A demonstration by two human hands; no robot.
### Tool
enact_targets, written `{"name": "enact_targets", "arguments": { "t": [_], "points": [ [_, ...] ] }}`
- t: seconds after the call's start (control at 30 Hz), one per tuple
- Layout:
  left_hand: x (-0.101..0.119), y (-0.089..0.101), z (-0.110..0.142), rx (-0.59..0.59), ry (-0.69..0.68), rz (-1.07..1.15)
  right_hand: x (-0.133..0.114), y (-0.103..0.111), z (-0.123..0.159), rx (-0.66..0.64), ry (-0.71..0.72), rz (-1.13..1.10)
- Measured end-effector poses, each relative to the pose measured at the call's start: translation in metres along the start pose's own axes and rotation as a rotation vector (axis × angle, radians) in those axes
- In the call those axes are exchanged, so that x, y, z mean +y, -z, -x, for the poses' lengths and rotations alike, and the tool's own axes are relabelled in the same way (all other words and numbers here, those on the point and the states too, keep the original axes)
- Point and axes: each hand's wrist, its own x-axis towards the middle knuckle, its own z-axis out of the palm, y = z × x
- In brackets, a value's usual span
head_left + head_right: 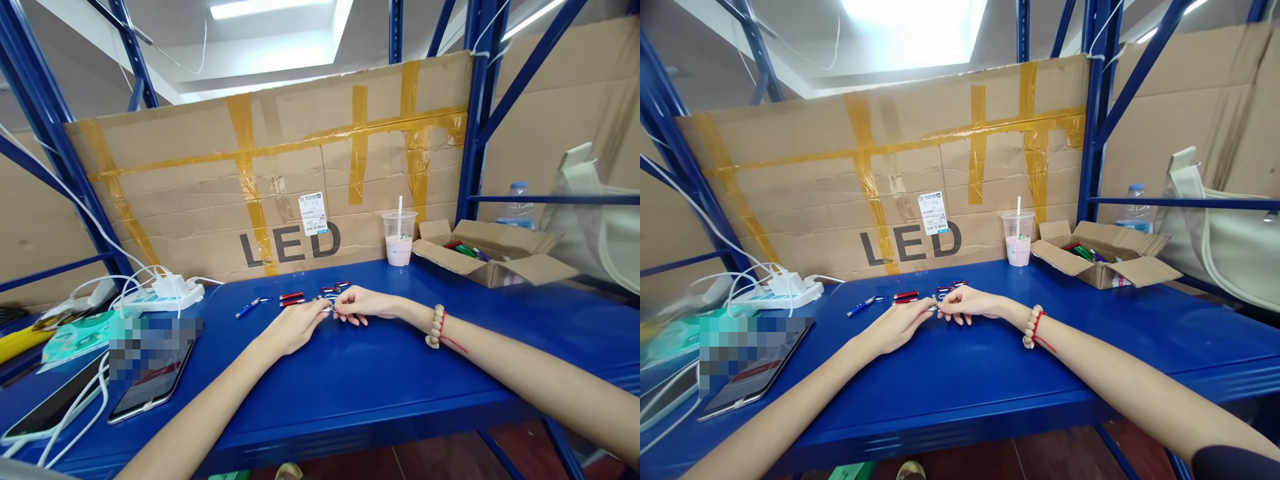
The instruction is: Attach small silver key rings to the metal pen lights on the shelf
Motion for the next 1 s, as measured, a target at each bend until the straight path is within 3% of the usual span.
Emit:
{"name": "enact_targets", "arguments": {
  "t": [0.63,1.0],
  "points": [
    [0.0033,0.0027,0.0013,-0.004,0.025,-0.067,-0.0024,0.0013,-0.0003,-0.004,-0.020,0.006],
    [0.0018,-0.0055,0.0016,-0.012,0.069,-0.119,-0.0018,-0.0021,-0.0007,0.019,-0.030,0.025]
  ]
}}
